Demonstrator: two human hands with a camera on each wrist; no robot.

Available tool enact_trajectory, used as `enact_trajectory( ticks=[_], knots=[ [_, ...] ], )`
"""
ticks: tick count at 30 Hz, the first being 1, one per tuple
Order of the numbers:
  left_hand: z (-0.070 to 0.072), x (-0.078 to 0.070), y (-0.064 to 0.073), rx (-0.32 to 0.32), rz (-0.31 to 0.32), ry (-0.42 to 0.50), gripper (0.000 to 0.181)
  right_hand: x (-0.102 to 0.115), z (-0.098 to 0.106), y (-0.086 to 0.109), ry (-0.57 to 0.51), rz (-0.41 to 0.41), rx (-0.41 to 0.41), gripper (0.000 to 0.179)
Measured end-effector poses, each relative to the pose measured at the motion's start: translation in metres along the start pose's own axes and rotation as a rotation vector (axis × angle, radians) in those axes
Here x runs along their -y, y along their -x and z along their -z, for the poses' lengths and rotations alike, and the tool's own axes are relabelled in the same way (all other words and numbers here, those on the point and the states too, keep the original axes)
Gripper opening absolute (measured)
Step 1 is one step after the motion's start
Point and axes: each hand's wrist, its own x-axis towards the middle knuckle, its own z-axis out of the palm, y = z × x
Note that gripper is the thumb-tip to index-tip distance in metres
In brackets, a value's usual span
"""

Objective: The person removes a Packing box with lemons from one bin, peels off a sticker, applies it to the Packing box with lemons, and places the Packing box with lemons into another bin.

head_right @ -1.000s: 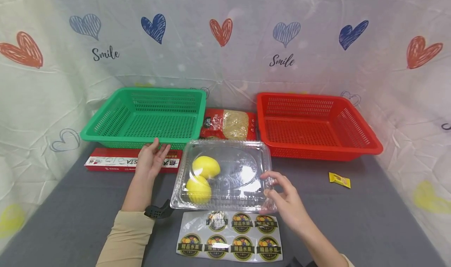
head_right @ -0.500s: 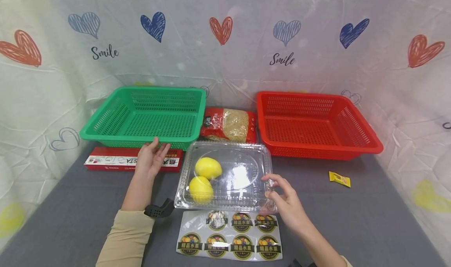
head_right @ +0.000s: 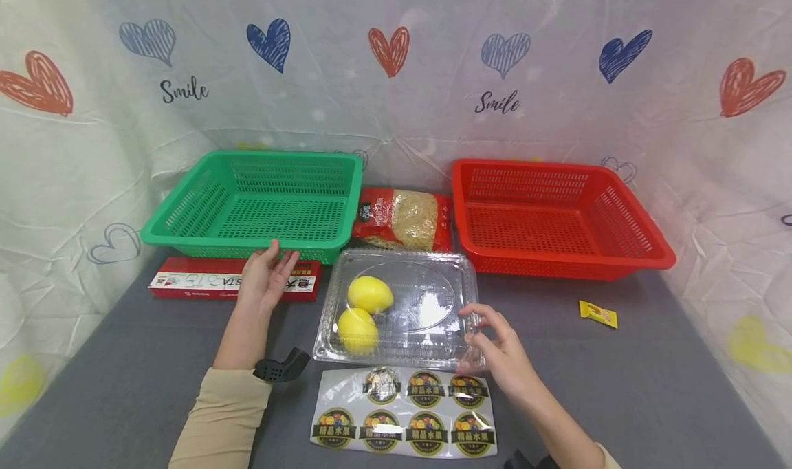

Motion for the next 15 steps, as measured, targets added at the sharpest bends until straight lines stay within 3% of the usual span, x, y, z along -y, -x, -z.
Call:
enact_trajectory(
  ticks=[15],
  knots=[
    [0.0, 0.0, 0.0, 0.002, 0.007, 0.008, 0.016, -0.005, -0.001, -0.012, -0.05, -0.038, 0.012, 0.032]
  ],
)
